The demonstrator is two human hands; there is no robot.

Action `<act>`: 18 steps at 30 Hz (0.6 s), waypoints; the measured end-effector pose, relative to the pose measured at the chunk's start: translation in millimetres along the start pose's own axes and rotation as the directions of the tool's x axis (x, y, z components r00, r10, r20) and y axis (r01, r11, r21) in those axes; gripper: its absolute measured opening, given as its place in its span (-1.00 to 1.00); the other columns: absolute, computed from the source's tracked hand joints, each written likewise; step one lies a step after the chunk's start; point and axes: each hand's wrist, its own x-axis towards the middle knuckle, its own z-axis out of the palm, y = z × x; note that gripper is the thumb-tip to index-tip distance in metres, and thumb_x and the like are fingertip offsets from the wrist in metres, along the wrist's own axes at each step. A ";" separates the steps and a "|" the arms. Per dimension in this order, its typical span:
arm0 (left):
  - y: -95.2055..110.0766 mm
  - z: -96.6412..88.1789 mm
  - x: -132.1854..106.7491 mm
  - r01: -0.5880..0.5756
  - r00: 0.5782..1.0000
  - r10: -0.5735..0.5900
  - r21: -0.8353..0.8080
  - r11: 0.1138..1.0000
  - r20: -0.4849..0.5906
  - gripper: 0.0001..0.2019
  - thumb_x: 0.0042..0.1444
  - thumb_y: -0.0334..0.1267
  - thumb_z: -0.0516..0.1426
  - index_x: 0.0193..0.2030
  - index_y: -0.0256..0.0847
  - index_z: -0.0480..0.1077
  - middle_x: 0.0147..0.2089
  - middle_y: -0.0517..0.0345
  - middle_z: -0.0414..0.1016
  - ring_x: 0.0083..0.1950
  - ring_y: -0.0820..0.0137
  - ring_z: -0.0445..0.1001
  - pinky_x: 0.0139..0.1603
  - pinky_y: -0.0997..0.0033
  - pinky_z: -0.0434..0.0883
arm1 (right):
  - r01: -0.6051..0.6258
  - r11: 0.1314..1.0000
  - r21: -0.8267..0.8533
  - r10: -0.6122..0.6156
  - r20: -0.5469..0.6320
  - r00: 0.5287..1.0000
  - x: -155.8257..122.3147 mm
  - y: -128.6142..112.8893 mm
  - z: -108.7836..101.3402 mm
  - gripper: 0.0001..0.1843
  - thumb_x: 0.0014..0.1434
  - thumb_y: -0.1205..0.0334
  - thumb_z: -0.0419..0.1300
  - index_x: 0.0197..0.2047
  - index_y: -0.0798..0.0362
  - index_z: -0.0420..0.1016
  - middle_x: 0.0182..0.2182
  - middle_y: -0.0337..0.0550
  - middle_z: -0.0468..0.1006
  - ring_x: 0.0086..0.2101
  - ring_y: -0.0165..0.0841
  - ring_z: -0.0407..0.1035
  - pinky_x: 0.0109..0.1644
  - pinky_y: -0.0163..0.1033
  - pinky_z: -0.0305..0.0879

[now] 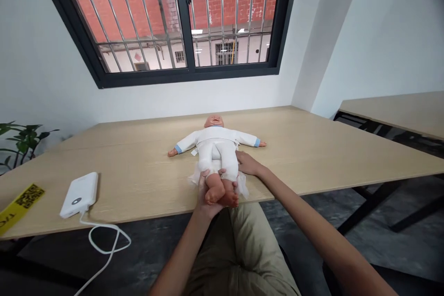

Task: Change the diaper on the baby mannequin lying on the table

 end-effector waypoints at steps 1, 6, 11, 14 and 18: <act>-2.1 0.7 0.7 -0.014 1.000 0.014 -0.028 0.999 -0.020 -0.64 0.08 0.06 0.09 -0.25 -0.21 0.49 -0.22 -0.08 0.52 -0.20 0.15 0.52 -0.17 0.15 0.41 | -0.001 1.000 0.008 0.001 -0.025 1.000 -1.2 0.4 -0.4 -0.60 0.13 0.27 0.17 0.06 0.08 0.50 0.12 0.06 0.43 0.11 -0.09 0.30 0.19 0.00 0.20; 8.5 9.1 3.6 0.028 0.999 -0.028 -0.005 1.000 -0.023 -0.57 0.13 0.09 0.03 -0.28 -0.24 0.51 -0.19 -0.15 0.55 -0.22 0.11 0.54 -0.20 0.11 0.42 | -0.076 0.994 0.072 0.095 -0.303 0.948 -17.3 -17.1 -3.9 -0.73 0.10 0.31 0.16 -0.10 0.13 0.50 0.02 0.10 0.46 0.05 -0.14 0.33 0.17 -0.03 0.22; 22.7 7.7 -0.5 0.077 0.997 -0.077 0.048 0.996 -0.001 -0.57 0.16 0.06 0.01 -0.14 -0.25 0.49 -0.10 -0.16 0.58 -0.04 0.04 0.55 0.02 -0.14 0.38 | -0.181 0.898 0.402 0.353 -0.412 0.840 -48.1 -66.6 -1.0 -0.63 0.33 -0.01 -0.04 -0.22 0.06 0.44 -0.29 -0.07 0.54 -0.24 -0.25 0.43 -0.10 -0.16 0.32; 20.0 4.3 -2.0 0.075 0.996 -0.072 0.040 0.996 -0.053 -0.57 0.19 0.06 -0.01 -0.12 -0.25 0.48 -0.16 -0.12 0.61 -0.13 0.08 0.58 0.03 -0.20 0.39 | -0.261 0.734 0.627 0.506 -0.250 0.825 -52.3 -88.0 8.5 -0.52 0.27 -0.18 0.03 -0.08 0.08 0.38 -0.36 -0.13 0.54 -0.34 -0.28 0.45 -0.22 -0.21 0.34; 14.6 9.0 -3.7 0.062 0.988 -0.056 0.034 0.998 -0.143 -0.57 0.22 0.07 -0.02 -0.11 -0.25 0.45 -0.22 -0.07 0.61 -0.27 0.17 0.60 -0.07 -0.06 0.49 | -0.307 0.590 0.747 0.581 -0.129 0.803 -42.2 -91.8 15.2 -0.35 0.08 -0.17 0.25 0.08 0.07 0.24 -0.27 -0.12 0.56 -0.29 -0.26 0.47 -0.25 -0.22 0.38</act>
